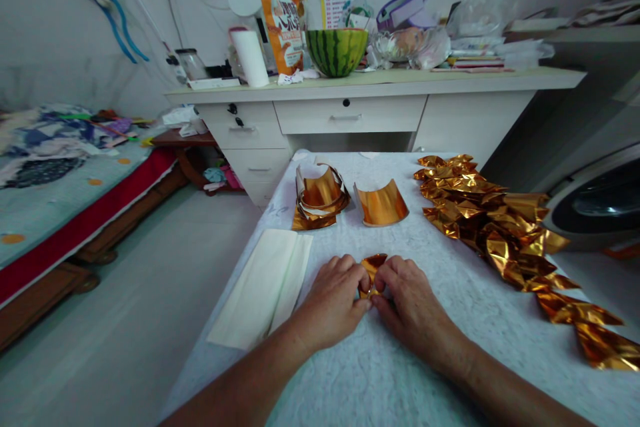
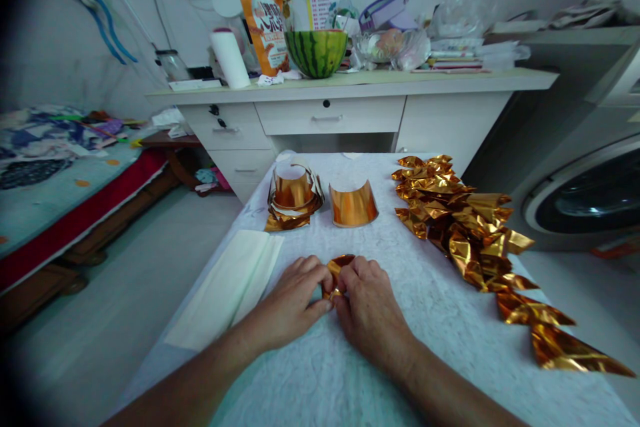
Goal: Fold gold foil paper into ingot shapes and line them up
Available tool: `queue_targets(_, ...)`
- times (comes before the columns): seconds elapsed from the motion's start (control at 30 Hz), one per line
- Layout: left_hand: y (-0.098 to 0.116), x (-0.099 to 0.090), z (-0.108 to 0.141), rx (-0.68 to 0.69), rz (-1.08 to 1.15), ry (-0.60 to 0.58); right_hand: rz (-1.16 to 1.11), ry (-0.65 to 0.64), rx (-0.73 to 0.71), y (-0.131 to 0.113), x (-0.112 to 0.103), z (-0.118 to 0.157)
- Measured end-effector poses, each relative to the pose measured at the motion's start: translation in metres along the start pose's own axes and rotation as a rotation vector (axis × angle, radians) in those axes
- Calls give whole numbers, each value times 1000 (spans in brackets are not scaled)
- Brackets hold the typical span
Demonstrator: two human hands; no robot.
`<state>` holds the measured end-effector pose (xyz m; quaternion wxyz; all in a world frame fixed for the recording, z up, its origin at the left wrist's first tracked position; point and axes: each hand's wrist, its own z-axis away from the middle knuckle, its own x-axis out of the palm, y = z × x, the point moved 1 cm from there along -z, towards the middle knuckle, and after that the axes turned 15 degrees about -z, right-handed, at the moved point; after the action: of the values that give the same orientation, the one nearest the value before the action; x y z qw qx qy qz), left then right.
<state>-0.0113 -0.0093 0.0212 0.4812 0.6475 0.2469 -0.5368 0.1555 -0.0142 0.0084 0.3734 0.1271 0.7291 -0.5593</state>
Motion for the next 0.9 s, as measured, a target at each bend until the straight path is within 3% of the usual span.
queue_targets(0.4,1,1,0,-2,2,13,60,-1,43,-2,-5,0)
queue_targets(0.9,-1,1,2,0,46,26,105,43,-82,28,-18,11)
